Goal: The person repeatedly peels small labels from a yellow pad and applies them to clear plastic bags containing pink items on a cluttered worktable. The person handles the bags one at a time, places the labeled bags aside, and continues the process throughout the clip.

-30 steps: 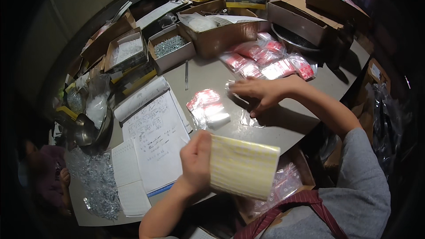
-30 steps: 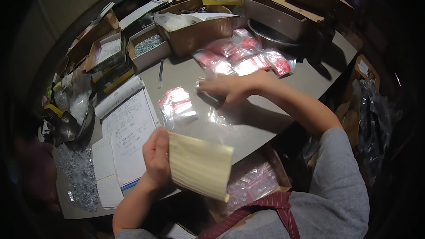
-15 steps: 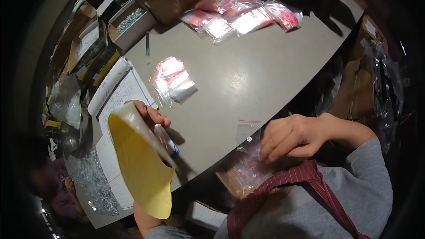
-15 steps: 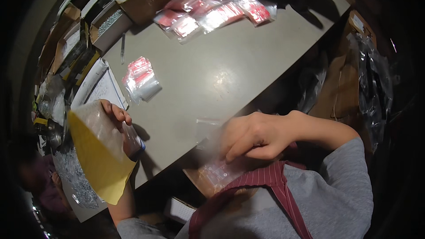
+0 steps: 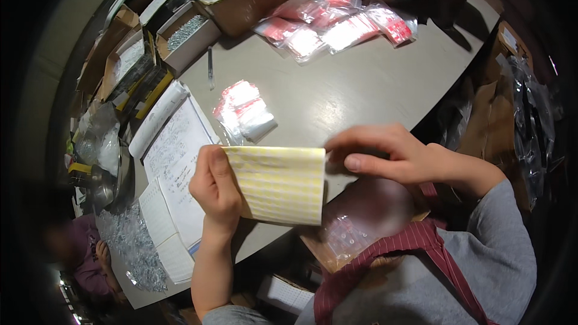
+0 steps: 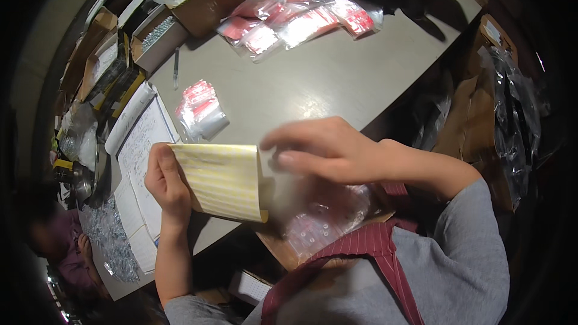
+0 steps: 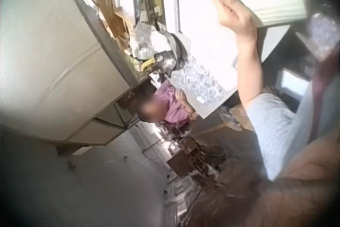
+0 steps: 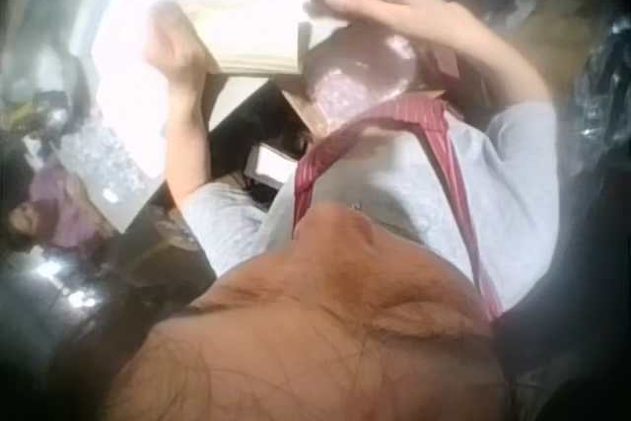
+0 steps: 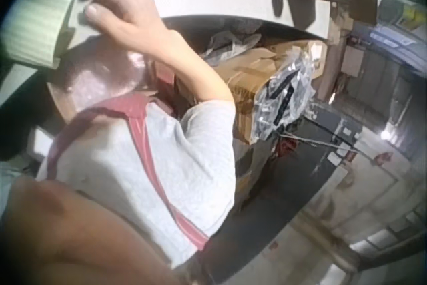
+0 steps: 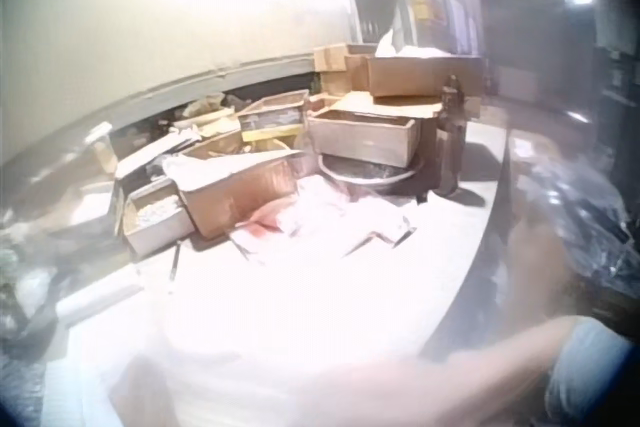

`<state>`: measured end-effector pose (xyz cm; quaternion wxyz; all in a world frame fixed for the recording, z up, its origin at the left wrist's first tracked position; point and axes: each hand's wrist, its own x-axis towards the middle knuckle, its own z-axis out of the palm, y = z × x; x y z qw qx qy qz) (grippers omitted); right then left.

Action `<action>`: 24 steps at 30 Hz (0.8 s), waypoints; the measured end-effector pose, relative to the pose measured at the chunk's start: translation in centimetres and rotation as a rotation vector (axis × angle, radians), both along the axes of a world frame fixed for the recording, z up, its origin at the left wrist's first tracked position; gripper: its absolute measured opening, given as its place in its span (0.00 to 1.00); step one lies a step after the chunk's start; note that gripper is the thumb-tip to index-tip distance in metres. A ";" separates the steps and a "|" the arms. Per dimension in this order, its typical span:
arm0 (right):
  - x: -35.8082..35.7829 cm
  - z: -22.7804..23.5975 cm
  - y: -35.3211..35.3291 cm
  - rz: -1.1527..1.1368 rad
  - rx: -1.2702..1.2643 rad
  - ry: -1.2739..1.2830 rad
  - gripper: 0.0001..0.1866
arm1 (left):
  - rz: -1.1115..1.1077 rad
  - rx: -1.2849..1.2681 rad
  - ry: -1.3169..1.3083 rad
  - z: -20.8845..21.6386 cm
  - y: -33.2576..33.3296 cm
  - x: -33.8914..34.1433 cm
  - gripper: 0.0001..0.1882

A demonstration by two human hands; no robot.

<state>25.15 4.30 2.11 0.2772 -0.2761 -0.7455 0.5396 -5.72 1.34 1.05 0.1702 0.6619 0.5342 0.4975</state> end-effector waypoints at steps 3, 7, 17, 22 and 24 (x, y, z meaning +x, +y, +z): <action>-2.3 0.2 0.9 -0.049 0.104 0.104 0.28 | 0.004 0.064 0.073 -0.2 -0.4 -0.1 0.16; -4.3 1.1 2.6 0.237 -0.292 -0.048 0.28 | -0.014 0.111 0.137 0.1 -0.6 -0.1 0.15; -9.0 1.7 3.9 0.482 -0.404 -0.246 0.15 | -0.066 0.357 0.359 1.3 -0.7 -0.3 0.04; -8.6 -0.8 2.2 0.513 -1.004 0.198 0.15 | -0.076 0.442 0.396 1.5 -0.8 0.0 0.03; -8.5 -0.2 2.4 0.483 -0.940 0.145 0.20 | -0.079 0.412 0.372 1.6 -0.8 0.0 0.02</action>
